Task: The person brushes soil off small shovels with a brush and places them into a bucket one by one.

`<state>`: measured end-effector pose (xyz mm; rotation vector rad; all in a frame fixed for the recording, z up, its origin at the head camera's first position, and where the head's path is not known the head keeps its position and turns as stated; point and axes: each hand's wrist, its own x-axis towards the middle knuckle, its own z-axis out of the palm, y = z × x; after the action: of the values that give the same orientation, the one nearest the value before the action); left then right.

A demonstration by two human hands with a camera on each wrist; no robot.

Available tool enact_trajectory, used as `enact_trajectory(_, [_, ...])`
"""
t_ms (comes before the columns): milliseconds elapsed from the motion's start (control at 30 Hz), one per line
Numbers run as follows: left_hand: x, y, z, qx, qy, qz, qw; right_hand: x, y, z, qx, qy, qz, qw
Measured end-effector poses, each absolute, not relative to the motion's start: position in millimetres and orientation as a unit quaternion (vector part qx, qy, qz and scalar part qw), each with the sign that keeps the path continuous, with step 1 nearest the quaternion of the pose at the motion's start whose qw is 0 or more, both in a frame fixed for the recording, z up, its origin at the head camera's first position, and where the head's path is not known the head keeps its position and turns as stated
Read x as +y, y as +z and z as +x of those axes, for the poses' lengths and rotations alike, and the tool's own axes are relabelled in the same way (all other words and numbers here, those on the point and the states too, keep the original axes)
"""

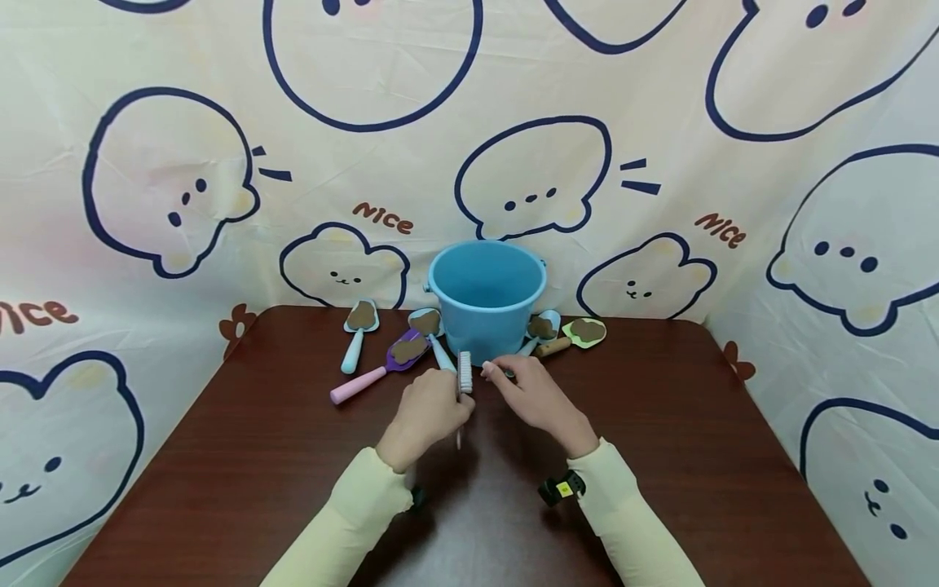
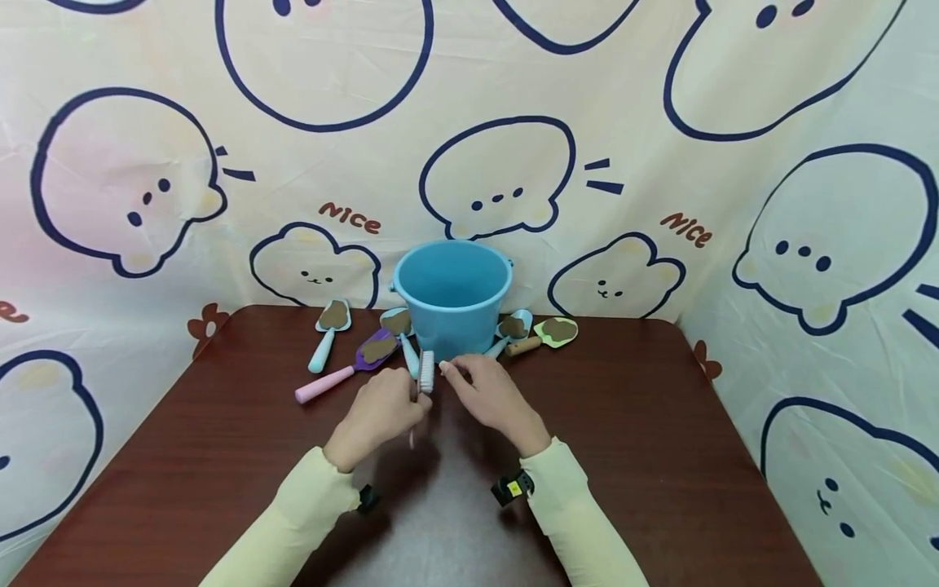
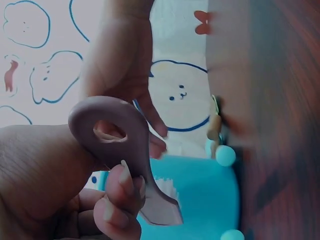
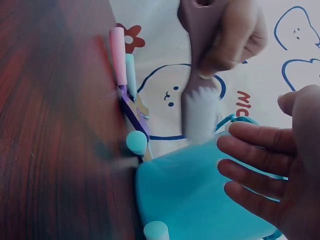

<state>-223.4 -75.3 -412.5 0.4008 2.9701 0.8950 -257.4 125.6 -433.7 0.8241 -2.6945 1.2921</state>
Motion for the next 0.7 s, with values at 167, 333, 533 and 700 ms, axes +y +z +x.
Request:
enact_trajectory(167, [-69.3, -405.1, -218.6, 0.944, 0.3, 0.135, -0.029, 123.4, -433.8, -254.9, -0.874, 0.42, 0.244, 0.025])
enact_trajectory(333, [-63.2, -402.4, -216.3, 0.939, 0.309, 0.133, -0.068, 119.5, -434.9, -252.5, -0.867, 0.444, 0.228, 0.006])
enact_trajectory(533, [-53.7, -402.9, -214.4, 0.936, 0.308, 0.14, -0.099, 112.6, -438.5, -251.1, -0.845, 0.486, 0.222, -0.004])
enact_trajectory(700, [-46.4, -403.0, -213.0, 0.936, 0.29, 0.154, -0.127, 107.6, -443.6, -252.9, -0.826, 0.525, 0.203, -0.001])
